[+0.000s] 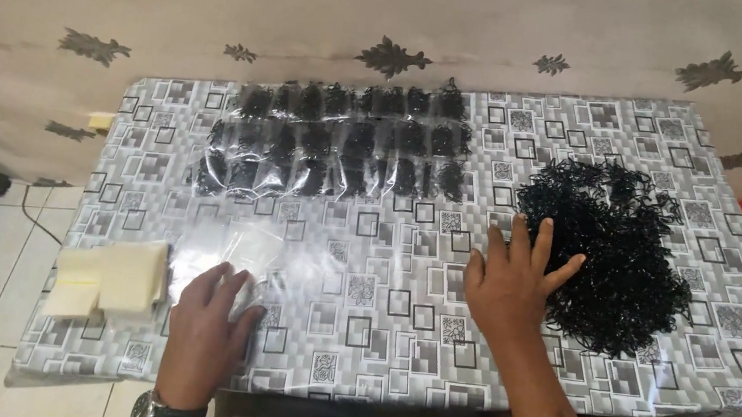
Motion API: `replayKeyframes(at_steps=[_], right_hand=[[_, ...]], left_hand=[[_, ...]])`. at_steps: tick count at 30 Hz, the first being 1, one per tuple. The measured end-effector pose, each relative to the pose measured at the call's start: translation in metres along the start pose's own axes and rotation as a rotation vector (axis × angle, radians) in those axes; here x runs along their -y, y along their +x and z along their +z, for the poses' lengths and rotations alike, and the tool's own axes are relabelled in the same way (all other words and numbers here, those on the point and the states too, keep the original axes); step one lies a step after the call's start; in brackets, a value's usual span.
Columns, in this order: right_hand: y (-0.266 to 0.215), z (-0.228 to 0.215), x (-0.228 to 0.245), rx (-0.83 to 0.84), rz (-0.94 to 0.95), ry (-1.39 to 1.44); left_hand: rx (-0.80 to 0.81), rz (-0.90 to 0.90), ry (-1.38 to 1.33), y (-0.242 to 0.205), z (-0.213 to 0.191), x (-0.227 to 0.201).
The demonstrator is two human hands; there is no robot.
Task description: The person picks up small black plastic items from a large pile on a table and places them into small clear plastic bags.
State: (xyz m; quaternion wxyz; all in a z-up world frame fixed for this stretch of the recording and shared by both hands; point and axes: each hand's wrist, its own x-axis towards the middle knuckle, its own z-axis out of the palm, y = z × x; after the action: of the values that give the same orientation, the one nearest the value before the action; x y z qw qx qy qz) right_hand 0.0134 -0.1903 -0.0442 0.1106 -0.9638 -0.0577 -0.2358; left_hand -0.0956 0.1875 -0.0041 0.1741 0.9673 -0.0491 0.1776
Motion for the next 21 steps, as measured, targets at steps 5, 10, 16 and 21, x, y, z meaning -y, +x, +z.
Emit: replayKeyframes(at_steps=[5, 10, 16, 21], right_hand=[[0.001, 0.000, -0.001, 0.030, 0.016, 0.016], [0.000, -0.001, -0.001, 0.051, 0.030, 0.026], [0.000, -0.004, 0.001, 0.051, 0.042, 0.029], [0.002, -0.005, 0.002, 0.028, 0.027, 0.017]], left_hand=[[-0.008, -0.043, 0.035, -0.001, -0.003, -0.008], [0.049, -0.093, -0.047, 0.004, -0.001, -0.007], [-0.124, -0.119, 0.096, 0.006, -0.005, -0.004], [-0.209, -0.017, 0.041, 0.012, -0.002, -0.006]])
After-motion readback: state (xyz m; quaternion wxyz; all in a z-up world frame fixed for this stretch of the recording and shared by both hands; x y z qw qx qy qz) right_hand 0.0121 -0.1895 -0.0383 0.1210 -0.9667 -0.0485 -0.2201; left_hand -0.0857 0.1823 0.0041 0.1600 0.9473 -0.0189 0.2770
